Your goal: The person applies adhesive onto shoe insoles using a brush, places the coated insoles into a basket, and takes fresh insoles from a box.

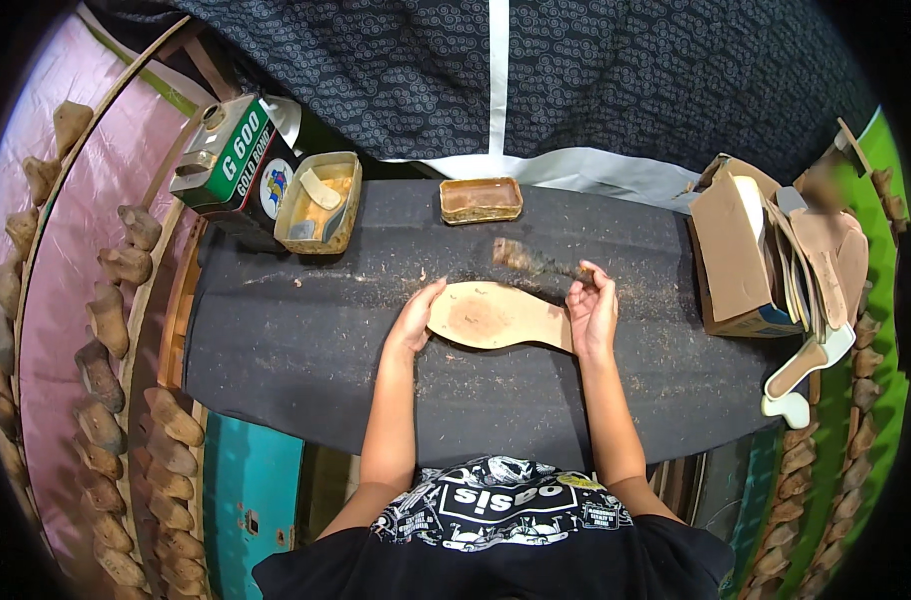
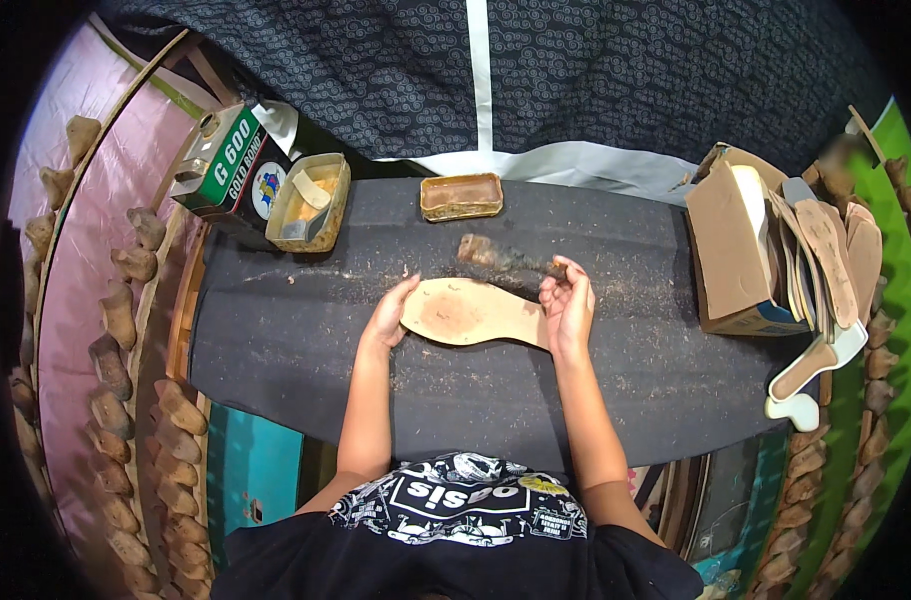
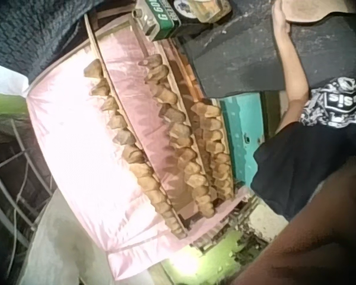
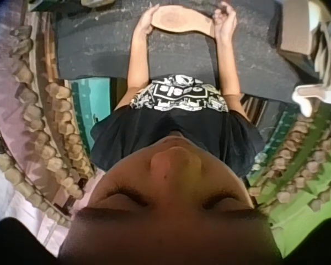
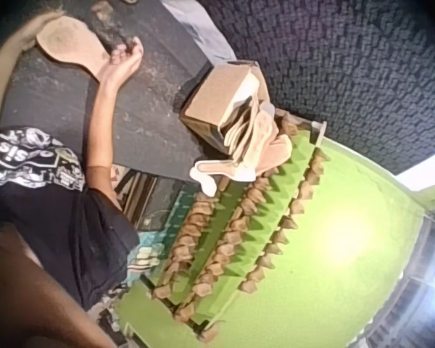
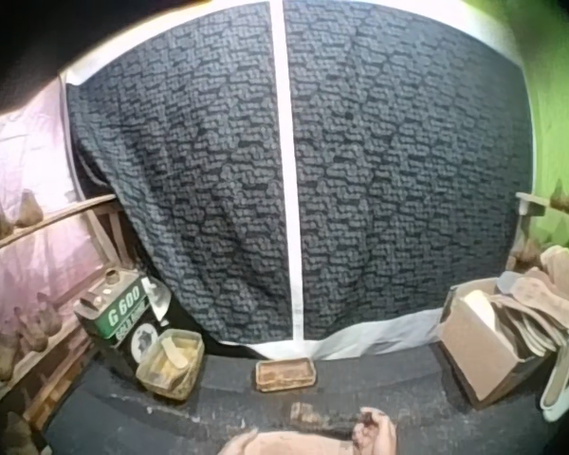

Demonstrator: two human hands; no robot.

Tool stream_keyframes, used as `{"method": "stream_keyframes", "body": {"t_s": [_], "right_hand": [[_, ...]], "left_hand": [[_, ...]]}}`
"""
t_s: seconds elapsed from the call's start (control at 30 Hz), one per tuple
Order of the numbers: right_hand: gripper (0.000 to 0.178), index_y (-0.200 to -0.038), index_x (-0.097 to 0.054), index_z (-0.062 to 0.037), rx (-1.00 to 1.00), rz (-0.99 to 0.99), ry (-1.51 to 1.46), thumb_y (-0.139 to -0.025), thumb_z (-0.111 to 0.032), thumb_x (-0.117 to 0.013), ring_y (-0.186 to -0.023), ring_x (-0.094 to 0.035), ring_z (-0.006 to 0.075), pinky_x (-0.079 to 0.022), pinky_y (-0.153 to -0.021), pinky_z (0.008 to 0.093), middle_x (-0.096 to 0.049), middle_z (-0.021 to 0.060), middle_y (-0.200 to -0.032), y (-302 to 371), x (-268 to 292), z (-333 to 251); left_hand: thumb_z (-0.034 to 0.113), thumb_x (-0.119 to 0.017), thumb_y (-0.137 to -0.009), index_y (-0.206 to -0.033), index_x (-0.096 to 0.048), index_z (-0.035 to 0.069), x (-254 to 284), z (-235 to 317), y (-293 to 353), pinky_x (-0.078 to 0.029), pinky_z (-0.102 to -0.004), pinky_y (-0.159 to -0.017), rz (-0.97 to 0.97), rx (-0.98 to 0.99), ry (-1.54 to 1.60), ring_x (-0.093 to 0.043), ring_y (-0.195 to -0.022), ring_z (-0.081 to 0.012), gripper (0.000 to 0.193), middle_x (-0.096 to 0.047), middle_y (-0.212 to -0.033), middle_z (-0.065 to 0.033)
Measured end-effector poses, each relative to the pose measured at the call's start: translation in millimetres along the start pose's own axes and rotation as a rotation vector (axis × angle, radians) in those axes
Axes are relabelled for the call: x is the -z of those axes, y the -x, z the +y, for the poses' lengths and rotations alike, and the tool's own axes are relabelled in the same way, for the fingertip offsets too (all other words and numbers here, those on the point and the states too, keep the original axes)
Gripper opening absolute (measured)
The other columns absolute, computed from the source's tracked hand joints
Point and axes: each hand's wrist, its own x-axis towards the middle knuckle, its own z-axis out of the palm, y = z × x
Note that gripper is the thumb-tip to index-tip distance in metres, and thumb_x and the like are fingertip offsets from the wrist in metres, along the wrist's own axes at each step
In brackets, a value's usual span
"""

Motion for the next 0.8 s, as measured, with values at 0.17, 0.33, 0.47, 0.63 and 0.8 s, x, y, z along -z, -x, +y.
{"method": "stream_keyframes", "body": {"t_s": [0.17, 0.33, 0.47, 0.63, 0.8], "right_hand": [[0.023, -0.093, -0.049, -0.0025, 0.028, -0.103, 0.159, -0.085, -0.02, -0.036, -0.049, -0.043, 0.0074, -0.035, -0.045, 0.0176, -0.049, 0.0033, -0.059, 14, 2, 3], [0.021, -0.094, -0.048, -0.0021, 0.051, -0.182, 0.249, -0.085, -0.018, -0.037, -0.05, -0.044, 0.0066, -0.035, -0.046, 0.0177, -0.05, 0.0037, -0.061, 19, 1, 9], [0.021, -0.095, -0.048, -0.0019, 0.011, -0.205, 0.237, -0.086, -0.018, -0.038, -0.052, -0.045, 0.0059, -0.036, -0.047, 0.0173, -0.051, 0.0037, -0.063, 19, 0, 7], [0.021, -0.097, -0.047, -0.0026, -0.016, -0.226, 0.256, -0.086, -0.018, -0.038, -0.053, -0.045, 0.0055, -0.036, -0.048, 0.0171, -0.051, 0.0032, -0.064, 19, 0, 9], [0.02, -0.097, -0.048, -0.0038, -0.018, -0.232, 0.26, -0.085, -0.018, -0.039, -0.053, -0.044, 0.0042, -0.036, -0.047, 0.0162, -0.051, 0.0023, -0.064, 19, 0, 7]], "left_hand": [[0.025, -0.042, -0.083, -0.093, -0.053, -0.001, -1, -8, -6, -0.043, -0.0258, -0.072, -0.007, 0.013, 0.045, -0.056, -0.081, -0.0158, 0.031, -0.058, -0.09, -0.0091], [0.025, -0.044, -0.082, -0.093, -0.053, -0.001, -4, -9, -5, -0.044, -0.0257, -0.071, 0.009, -0.031, 0.002, -0.056, -0.079, -0.0155, 0.03, -0.058, -0.088, -0.0089], [0.025, -0.044, -0.082, -0.092, -0.054, -0.002, -8, -8, -3, -0.044, -0.0252, -0.07, 0.028, -0.035, 0.005, -0.056, -0.078, -0.0153, 0.03, -0.058, -0.088, -0.009], [0.024, -0.045, -0.081, -0.092, -0.054, -0.002, -3, -11, -7, -0.043, -0.0251, -0.07, 0.036, -0.045, -0.003, -0.056, -0.077, -0.0152, 0.03, -0.058, -0.087, -0.0087], [0.024, -0.046, -0.081, -0.092, -0.054, -0.002, -3, -12, -7, -0.042, -0.0246, -0.072, 0.042, -0.055, -0.008, -0.055, -0.08, -0.0146, 0.029, -0.058, -0.088, -0.0085]]}}
